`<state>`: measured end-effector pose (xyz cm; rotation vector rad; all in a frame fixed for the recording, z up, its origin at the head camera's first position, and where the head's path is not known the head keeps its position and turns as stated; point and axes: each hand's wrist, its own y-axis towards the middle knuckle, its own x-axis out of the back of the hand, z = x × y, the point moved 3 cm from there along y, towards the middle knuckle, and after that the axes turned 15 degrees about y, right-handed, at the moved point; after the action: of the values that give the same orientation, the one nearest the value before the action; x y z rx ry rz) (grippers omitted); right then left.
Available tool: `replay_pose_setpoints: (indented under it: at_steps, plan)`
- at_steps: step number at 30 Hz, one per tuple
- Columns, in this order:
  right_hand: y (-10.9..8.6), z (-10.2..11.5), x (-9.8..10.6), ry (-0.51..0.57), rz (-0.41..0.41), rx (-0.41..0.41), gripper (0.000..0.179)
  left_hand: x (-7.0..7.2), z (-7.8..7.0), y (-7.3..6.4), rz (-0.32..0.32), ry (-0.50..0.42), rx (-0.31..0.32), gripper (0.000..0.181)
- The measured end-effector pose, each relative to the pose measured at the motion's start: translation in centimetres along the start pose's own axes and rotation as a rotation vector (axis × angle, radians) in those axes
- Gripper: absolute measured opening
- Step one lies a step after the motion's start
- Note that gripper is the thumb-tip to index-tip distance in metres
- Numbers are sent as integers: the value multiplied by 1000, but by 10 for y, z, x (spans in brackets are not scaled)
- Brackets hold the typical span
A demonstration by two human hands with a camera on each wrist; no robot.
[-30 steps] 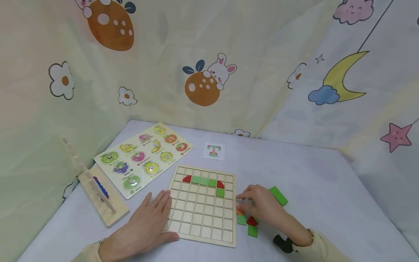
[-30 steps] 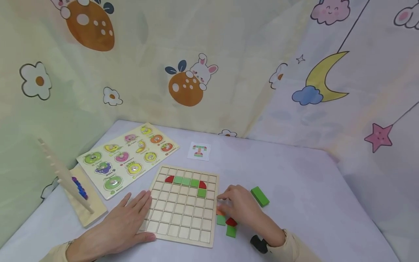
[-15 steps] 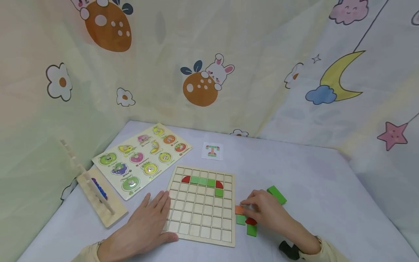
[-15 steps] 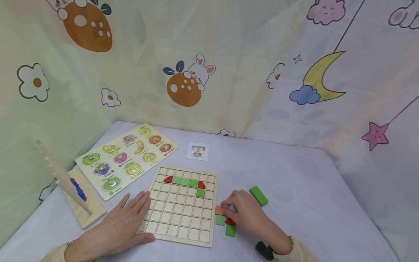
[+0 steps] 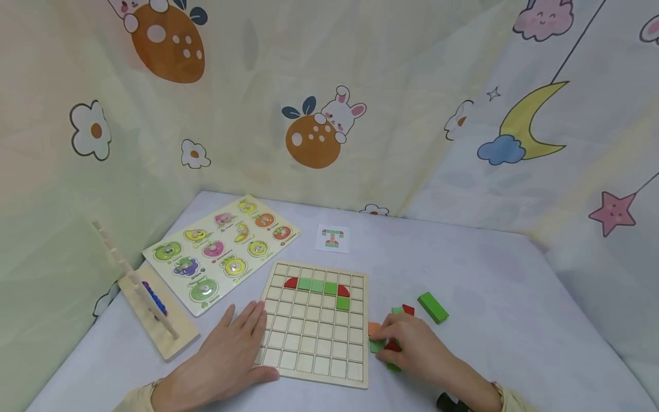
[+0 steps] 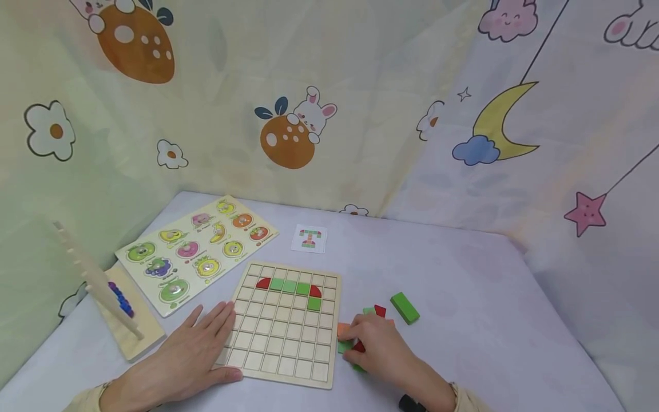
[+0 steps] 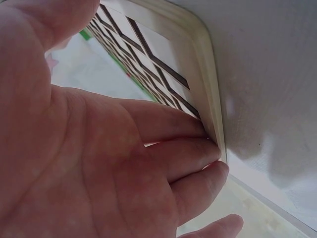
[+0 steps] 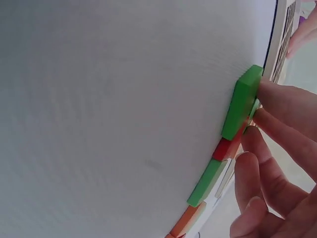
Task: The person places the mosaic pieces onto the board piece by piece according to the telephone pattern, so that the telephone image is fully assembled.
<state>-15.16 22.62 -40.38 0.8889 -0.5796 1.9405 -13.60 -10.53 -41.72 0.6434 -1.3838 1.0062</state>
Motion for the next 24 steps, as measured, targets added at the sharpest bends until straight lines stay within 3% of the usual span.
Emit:
replay_pose_setpoints:
  at_steps: [24]
  plan:
    - [0,-1,2,55,23,8,32,-1,0,-1,-16,11,-2,108]
